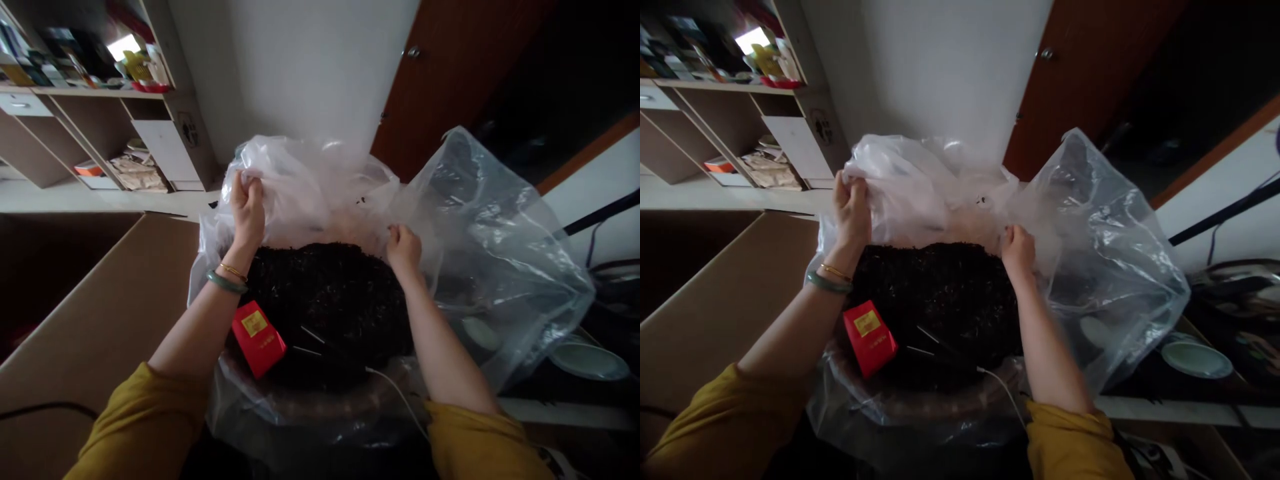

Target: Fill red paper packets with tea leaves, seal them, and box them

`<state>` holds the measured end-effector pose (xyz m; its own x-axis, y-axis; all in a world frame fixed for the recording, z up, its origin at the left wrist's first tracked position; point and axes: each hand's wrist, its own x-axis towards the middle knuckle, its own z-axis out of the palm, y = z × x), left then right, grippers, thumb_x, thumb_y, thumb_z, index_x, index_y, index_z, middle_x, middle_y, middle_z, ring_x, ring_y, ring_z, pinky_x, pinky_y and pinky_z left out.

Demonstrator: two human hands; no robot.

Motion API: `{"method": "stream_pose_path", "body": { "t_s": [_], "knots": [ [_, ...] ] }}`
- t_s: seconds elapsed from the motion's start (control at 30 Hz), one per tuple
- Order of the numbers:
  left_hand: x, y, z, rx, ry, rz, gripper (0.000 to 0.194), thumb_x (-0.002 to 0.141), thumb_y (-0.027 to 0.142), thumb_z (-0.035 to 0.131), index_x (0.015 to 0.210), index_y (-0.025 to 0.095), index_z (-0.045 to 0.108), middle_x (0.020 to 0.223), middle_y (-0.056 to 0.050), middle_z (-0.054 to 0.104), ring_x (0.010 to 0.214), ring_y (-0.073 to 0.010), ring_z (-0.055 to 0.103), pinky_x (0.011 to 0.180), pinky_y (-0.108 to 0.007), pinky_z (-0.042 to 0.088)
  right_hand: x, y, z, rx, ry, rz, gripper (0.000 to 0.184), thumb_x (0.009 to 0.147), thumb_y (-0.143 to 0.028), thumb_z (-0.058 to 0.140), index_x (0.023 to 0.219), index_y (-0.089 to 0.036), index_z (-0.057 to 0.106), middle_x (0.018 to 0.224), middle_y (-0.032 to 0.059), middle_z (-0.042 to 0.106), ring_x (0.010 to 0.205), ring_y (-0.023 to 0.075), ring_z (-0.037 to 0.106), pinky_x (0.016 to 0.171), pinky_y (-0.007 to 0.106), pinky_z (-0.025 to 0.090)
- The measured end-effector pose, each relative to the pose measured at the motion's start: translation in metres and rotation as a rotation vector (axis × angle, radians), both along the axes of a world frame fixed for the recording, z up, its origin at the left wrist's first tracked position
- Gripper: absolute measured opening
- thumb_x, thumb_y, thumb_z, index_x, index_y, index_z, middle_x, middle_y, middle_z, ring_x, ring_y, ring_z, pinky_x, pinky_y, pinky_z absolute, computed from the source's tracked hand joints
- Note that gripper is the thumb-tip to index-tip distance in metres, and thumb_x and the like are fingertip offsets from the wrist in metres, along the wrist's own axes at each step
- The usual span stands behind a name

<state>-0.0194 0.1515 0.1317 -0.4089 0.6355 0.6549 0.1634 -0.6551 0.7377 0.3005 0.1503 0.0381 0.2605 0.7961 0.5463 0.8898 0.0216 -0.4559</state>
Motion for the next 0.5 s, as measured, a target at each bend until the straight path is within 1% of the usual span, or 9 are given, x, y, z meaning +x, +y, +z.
{"method": "stream_pose_path", "body": {
  "t_s": [0.07, 0.17, 0.2, 0.23, 0.27, 0.33, 0.4, 0.43, 0.5],
  "knots": [
    [-0.009, -0.005, -0.020, -0.042, 0.097, 0.038, 0.030, 0.086, 0.042, 0.058, 0.107, 0.022, 0.050, 0.082, 0.000, 0.057, 0.085, -0.0151, 0.061, 0.075, -0.029, 0.051, -0.005, -0.006, -0.009, 0.024, -0.094, 0.009, 0.033, 0.090, -0.024, 0.035, 0.099, -0.012, 0.065, 0.092, 0.0164, 0.066, 0.090, 0.0282, 0.055, 0.083, 0.042, 0.041],
    [-0.030, -0.020, -0.055, -0.130, 0.183, 0.217, 0.036, 0.083, 0.041, 0.058, 0.114, 0.024, 0.047, 0.096, -0.005, 0.059, 0.093, -0.0181, 0.060, 0.081, -0.032, 0.051, -0.012, -0.021, -0.024, 0.094, -0.216, 0.073, 0.033, 0.089, -0.021, 0.040, 0.111, -0.011, 0.063, 0.107, 0.0192, 0.063, 0.103, 0.0304, 0.053, 0.092, 0.046, 0.040],
    [-0.038, -0.024, -0.067, -0.205, 0.218, 0.295, 0.035, 0.083, 0.039, 0.056, 0.113, 0.022, 0.048, 0.099, -0.007, 0.059, 0.094, -0.0195, 0.060, 0.081, -0.033, 0.051, -0.013, -0.027, -0.030, 0.114, -0.248, 0.124, 0.034, 0.089, -0.020, 0.040, 0.114, -0.011, 0.062, 0.113, 0.0191, 0.060, 0.108, 0.0301, 0.052, 0.095, 0.046, 0.040],
    [-0.045, -0.029, -0.078, -0.326, 0.294, 0.342, 0.034, 0.083, 0.039, 0.053, 0.111, 0.020, 0.050, 0.100, -0.009, 0.060, 0.092, -0.0209, 0.061, 0.081, -0.035, 0.051, -0.014, -0.032, -0.036, 0.124, -0.276, 0.183, 0.034, 0.090, -0.019, 0.040, 0.115, -0.013, 0.062, 0.117, 0.0181, 0.059, 0.111, 0.0293, 0.051, 0.097, 0.046, 0.040],
    [-0.051, -0.032, -0.089, -0.472, 0.417, 0.341, 0.032, 0.083, 0.039, 0.052, 0.107, 0.018, 0.054, 0.100, -0.011, 0.061, 0.091, -0.0227, 0.061, 0.083, -0.037, 0.051, -0.015, -0.036, -0.042, 0.124, -0.297, 0.239, 0.034, 0.090, -0.019, 0.039, 0.114, -0.014, 0.063, 0.117, 0.0167, 0.059, 0.113, 0.0285, 0.050, 0.098, 0.046, 0.040],
    [-0.059, -0.035, -0.107, -0.771, 0.713, 0.275, 0.034, 0.083, 0.043, 0.050, 0.102, 0.018, 0.061, 0.104, -0.014, 0.063, 0.105, -0.0296, 0.058, 0.093, -0.045, 0.045, -0.016, -0.041, -0.054, 0.102, -0.317, 0.317, 0.033, 0.091, -0.019, 0.038, 0.109, -0.016, 0.065, 0.112, 0.0144, 0.062, 0.117, 0.0283, 0.049, 0.101, 0.046, 0.041],
    [-0.063, -0.034, -0.120, -1.017, 0.895, 0.236, 0.050, 0.083, 0.054, 0.046, 0.114, 0.018, 0.060, 0.121, -0.018, 0.058, 0.118, -0.0376, 0.050, 0.096, -0.052, 0.041, -0.017, -0.044, -0.063, 0.068, -0.319, 0.364, 0.033, 0.091, -0.019, 0.037, 0.106, -0.016, 0.067, 0.110, 0.0139, 0.064, 0.122, 0.0293, 0.046, 0.103, 0.048, 0.039],
    [-0.065, -0.032, -0.125, -1.096, 0.946, 0.228, 0.059, 0.084, 0.059, 0.041, 0.123, 0.018, 0.056, 0.129, -0.020, 0.053, 0.122, -0.0406, 0.046, 0.096, -0.055, 0.039, -0.018, -0.044, -0.066, 0.041, -0.319, 0.397, 0.034, 0.091, -0.019, 0.036, 0.106, -0.016, 0.067, 0.112, 0.0137, 0.064, 0.125, 0.0291, 0.044, 0.105, 0.048, 0.038],
    [-0.066, -0.027, -0.132, -1.173, 1.041, 0.201, 0.072, 0.086, 0.066, 0.029, 0.138, 0.019, 0.044, 0.140, -0.022, 0.044, 0.127, -0.0439, 0.041, 0.095, -0.059, 0.038, -0.021, -0.043, -0.070, -0.048, -0.310, 0.468, 0.037, 0.093, -0.023, 0.034, 0.112, -0.017, 0.065, 0.122, 0.0124, 0.062, 0.131, 0.0271, 0.040, 0.109, 0.046, 0.035]
  ]
}}
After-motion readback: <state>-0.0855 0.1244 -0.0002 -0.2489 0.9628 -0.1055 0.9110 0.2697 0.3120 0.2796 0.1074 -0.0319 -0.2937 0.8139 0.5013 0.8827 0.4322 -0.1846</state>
